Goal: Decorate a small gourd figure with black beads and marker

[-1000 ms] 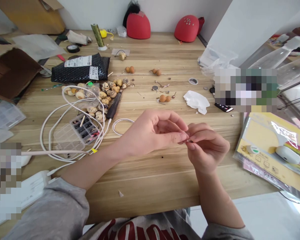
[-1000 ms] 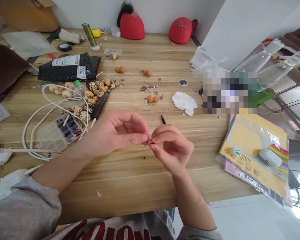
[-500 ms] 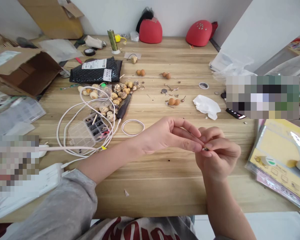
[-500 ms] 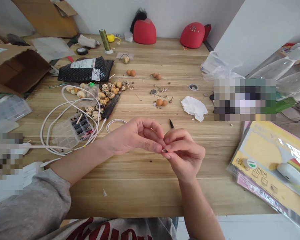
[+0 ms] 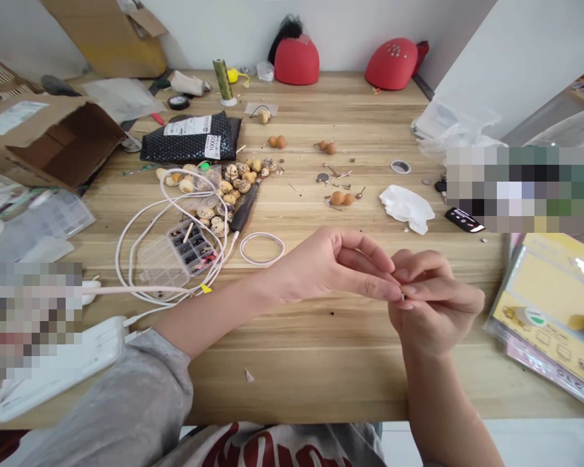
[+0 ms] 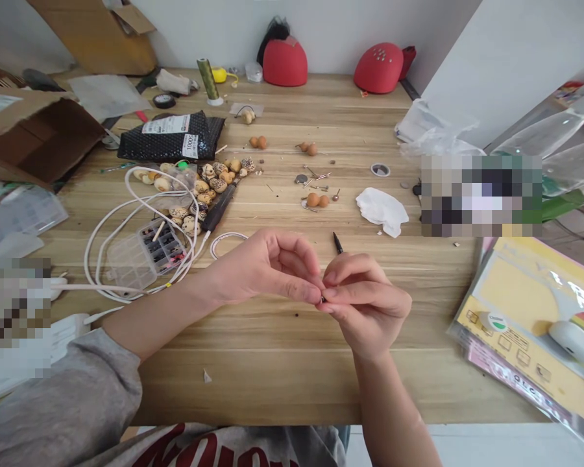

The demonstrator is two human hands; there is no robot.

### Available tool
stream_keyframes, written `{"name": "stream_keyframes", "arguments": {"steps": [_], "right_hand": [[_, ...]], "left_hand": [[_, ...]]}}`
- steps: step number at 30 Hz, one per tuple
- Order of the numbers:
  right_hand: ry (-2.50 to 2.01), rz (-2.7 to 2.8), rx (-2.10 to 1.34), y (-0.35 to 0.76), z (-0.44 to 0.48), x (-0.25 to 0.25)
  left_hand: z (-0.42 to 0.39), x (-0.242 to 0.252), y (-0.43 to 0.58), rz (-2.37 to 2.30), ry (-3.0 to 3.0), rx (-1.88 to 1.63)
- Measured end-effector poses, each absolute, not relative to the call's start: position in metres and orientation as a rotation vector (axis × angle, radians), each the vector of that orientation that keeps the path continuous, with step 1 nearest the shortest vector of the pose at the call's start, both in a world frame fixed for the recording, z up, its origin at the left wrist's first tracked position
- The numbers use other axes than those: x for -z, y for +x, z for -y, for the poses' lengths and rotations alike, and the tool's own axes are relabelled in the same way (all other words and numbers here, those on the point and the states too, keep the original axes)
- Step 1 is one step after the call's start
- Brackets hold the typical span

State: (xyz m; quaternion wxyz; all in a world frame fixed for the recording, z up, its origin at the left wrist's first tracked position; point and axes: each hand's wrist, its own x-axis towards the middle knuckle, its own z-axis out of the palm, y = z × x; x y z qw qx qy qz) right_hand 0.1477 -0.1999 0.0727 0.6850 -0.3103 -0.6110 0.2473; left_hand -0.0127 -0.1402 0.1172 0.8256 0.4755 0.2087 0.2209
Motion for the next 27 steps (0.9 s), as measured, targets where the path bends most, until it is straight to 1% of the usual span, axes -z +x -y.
{"name": "stream_keyframes", "arguments": {"steps": [9,14,18,27], "right_hand": [[-0.672,1.351,-0.613,0.147,0.199,-0.07],[-0.621,1.25,-0.814,0.141,0.198,-0.065],[-0.524,1.163,-0.976,0.135,0.196,-0.063],[-0.563,1.213,-1.062,0.134,0.196,-0.059]], "left_hand": [[0.145,-0.123,-0.014,-0.514,1.164,-0.554],[0.15,-0.131,-0.017,-0.546,1.362,-0.655],[0.153,-0.136,-0.019,-0.567,1.449,-0.651],[0.153,-0.137,-0.021,-0.538,1.547,-0.694]]}}
